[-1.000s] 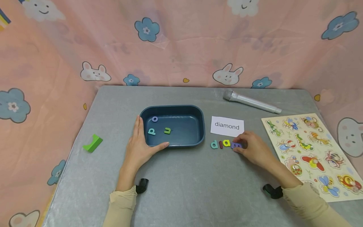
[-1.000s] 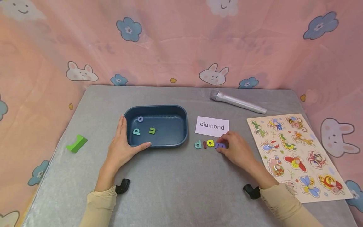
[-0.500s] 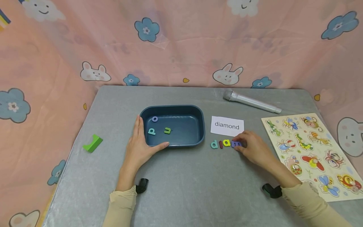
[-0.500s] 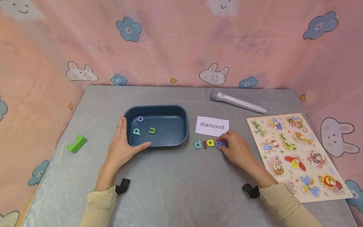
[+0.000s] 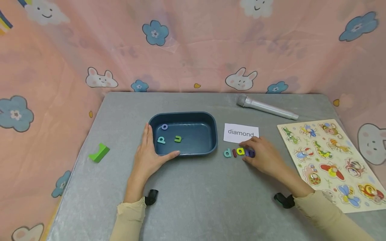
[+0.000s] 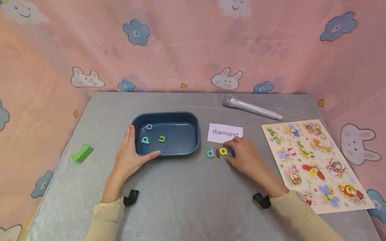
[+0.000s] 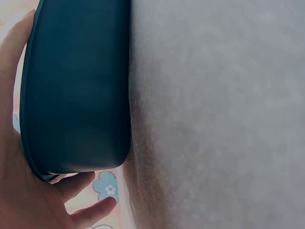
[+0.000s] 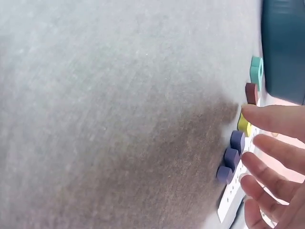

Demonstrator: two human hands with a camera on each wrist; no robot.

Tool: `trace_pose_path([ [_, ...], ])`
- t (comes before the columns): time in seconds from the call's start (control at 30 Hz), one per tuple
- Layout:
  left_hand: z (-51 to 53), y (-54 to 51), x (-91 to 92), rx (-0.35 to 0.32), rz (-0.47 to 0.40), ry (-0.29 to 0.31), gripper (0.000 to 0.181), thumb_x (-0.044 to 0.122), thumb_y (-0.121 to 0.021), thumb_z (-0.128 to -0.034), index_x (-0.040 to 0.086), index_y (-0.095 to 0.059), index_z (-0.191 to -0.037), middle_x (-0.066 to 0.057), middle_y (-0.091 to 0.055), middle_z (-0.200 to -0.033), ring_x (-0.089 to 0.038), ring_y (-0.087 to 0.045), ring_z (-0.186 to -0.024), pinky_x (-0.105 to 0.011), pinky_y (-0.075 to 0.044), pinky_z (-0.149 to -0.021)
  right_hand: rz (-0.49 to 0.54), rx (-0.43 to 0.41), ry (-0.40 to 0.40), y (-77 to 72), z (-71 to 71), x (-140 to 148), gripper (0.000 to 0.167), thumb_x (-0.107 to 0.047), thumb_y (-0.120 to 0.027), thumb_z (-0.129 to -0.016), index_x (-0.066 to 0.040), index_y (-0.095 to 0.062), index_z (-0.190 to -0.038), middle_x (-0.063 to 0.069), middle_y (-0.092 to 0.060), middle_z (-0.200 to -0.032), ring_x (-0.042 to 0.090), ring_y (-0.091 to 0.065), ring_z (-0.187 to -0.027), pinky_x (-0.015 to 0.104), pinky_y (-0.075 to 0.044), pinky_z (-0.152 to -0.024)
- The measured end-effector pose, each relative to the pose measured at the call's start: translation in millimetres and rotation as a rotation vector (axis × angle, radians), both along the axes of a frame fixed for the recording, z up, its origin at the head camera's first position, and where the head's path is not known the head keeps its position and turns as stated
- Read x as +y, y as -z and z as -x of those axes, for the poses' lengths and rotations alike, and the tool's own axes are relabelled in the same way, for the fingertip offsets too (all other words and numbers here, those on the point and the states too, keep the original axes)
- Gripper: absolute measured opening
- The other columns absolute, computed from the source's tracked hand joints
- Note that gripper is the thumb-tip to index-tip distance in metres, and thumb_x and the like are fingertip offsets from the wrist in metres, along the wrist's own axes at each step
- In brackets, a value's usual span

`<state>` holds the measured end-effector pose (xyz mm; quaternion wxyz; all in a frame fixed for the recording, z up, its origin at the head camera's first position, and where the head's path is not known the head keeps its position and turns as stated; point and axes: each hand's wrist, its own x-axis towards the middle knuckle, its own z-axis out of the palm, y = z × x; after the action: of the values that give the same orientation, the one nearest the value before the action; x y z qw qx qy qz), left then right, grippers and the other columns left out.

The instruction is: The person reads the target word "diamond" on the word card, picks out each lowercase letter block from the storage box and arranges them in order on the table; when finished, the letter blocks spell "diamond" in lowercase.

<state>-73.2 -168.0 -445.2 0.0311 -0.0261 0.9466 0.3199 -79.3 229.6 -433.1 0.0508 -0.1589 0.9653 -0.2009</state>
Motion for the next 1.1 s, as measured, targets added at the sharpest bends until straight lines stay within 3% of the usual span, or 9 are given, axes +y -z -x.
trace_pose_path([
  [0.3, -0.5, 2.1, -0.3, 0.004, -0.001, 0.000, 0.144, 0.077, -0.082, -0.0740, 0.022, 0.008, -0.171, 0.002, 0.008, -0.181, -0.047, -0.036, -0.153, -0.070, -0.037, -0.117, 0.017, -0.007, 0.015, 3.9, -0.1, -3.8, 0.023, -0.010, -0.087, -0.085, -0.003, -0.081, -0.107, 0.017, -0.071, -0.109, 0.038, -0.059, -0.104, 0.058, -0.045, -0.090],
  [0.5, 0.0, 1.7, 0.1, 0.010, -0.002, -0.003, 0.144, 0.077, -0.083, -0.0731, 0.023, 0.008, -0.171, 0.002, 0.007, -0.181, -0.046, -0.036, -0.154, -0.069, -0.037, -0.117, 0.047, 0.012, 0.028, -1.6, -1.5, -8.6, 0.031, -0.010, -0.087, -0.085, -0.002, -0.078, -0.114, 0.017, -0.071, -0.113, 0.038, -0.059, -0.108, 0.059, -0.045, -0.094],
  [0.67, 0.1, 1.1, 0.4, 0.011, -0.002, -0.006, 0.144, 0.076, -0.083, -0.0730, 0.023, 0.008, -0.171, 0.002, 0.007, -0.181, -0.046, -0.037, -0.153, -0.069, -0.038, -0.117, 0.153, 0.103, 0.035, -12.9, 0.2, -31.7, 0.032, -0.011, -0.083, -0.089, -0.004, -0.074, -0.119, 0.016, -0.071, -0.119, 0.036, -0.059, -0.113, 0.057, -0.049, -0.094],
  [0.87, -0.3, 1.9, 0.4, 0.013, -0.002, -0.007, 0.144, 0.077, -0.083, -0.0730, 0.023, 0.008, -0.171, 0.002, 0.007, -0.181, -0.045, -0.035, -0.155, -0.070, -0.036, -0.117, 0.321, 0.192, -0.069, -18.6, 5.5, -78.4, 0.034, -0.006, -0.080, -0.091, -0.003, -0.072, -0.124, 0.015, -0.068, -0.123, 0.033, -0.057, -0.113, 0.051, -0.046, -0.097],
  [1.0, -0.6, 3.0, 0.2, 0.005, 0.002, -0.009, 0.144, 0.077, -0.082, -0.0738, 0.022, 0.009, -0.171, 0.001, 0.007, -0.181, -0.048, -0.035, -0.154, -0.072, -0.035, -0.118, 0.321, 0.149, -0.159, -21.4, 14.5, -111.0, 0.037, -0.011, -0.081, -0.094, -0.006, -0.071, -0.129, 0.012, -0.068, -0.131, 0.031, -0.058, -0.122, 0.052, -0.048, -0.106],
  [1.1, -0.2, 3.3, 0.0, 0.008, 0.002, -0.006, 0.143, 0.076, -0.082, -0.0748, 0.021, 0.009, -0.171, 0.000, 0.007, -0.181, -0.050, -0.035, -0.154, -0.073, -0.034, -0.118, 0.284, 0.072, -0.223, -21.4, 25.6, -134.1, 0.042, -0.015, -0.080, -0.096, -0.008, -0.069, -0.136, 0.011, -0.066, -0.141, 0.032, -0.057, -0.131, 0.056, -0.047, -0.112],
])
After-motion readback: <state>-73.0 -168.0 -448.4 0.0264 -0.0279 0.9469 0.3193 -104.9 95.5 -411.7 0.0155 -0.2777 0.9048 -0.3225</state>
